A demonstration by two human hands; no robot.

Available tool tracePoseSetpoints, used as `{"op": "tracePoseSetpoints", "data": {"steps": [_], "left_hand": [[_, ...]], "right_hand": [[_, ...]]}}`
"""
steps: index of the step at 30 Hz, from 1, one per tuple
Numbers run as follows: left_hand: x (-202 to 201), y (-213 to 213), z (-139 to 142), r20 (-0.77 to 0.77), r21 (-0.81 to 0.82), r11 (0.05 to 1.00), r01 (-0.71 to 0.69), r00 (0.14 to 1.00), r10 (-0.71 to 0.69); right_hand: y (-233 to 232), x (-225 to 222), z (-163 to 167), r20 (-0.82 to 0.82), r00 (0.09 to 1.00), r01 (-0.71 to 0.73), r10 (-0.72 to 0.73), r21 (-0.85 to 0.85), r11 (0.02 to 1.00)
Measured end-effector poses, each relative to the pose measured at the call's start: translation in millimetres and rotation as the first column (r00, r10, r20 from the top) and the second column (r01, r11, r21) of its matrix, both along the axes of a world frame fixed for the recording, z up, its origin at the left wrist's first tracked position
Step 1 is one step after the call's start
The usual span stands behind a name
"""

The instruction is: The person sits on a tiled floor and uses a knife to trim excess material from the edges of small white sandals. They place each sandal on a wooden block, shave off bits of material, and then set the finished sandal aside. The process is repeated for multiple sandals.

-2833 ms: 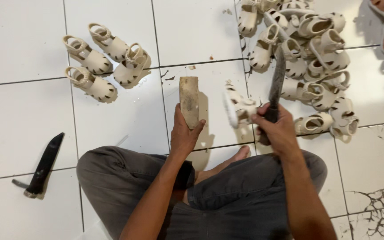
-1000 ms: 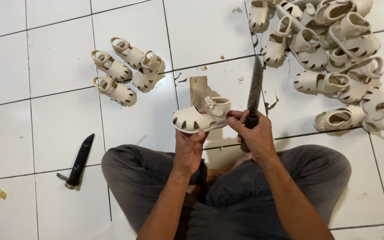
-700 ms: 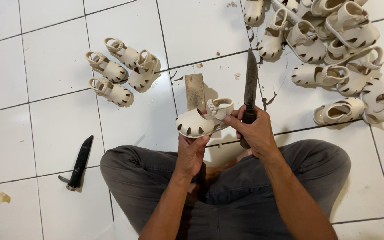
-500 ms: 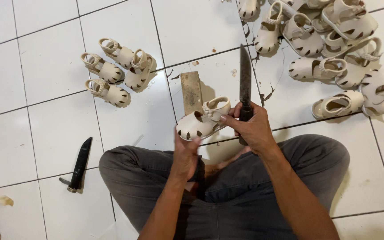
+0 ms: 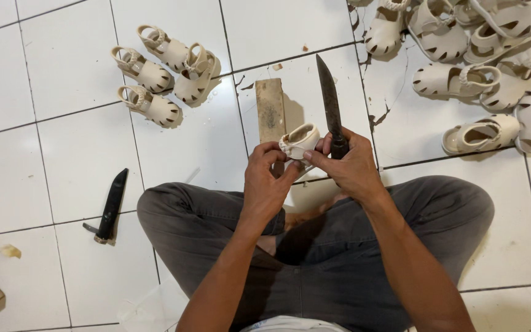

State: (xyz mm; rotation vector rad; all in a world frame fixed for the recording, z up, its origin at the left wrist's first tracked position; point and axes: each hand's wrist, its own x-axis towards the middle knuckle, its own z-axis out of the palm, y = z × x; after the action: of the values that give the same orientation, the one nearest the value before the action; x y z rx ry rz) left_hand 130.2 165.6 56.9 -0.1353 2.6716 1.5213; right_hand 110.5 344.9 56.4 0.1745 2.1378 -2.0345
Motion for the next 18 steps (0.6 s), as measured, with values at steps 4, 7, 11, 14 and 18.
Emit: {"op": "tracePoseSetpoints", "data": {"steps": [4,7,11,14,18], "left_hand": [[-2,1,-7,0.082,0.068,0.997,-0.041,0.996,0.035],[-1,0,-10,0.057,0.073,0.997,-0.032,0.998,0.028],[-1,-2,-13,0.026,0.076,0.997,-0.009,1.000,0.007],[-2,-1,-15,0.122,0.070,0.997,-0.033,0.992,0.024],[-3,-4,-20,0.168,0.148,0.989,-0.021,0.986,-0.004]], "right_hand": [[0,-1,-2,-0.019,1.000,-0.008,0.009,0.054,0.998],[0,-2,-3,-0.003,1.000,-0.004,0.004,0.063,0.998],[-1,-2,-4,-0.022,1.000,-0.007,0.009,0.067,0.998],[-2,-1,-5,-0.023,1.000,-0.017,0.018,0.058,0.998],[-4,1,-3,-0.259,0.963,0.057,0.078,0.477,0.877]]}}
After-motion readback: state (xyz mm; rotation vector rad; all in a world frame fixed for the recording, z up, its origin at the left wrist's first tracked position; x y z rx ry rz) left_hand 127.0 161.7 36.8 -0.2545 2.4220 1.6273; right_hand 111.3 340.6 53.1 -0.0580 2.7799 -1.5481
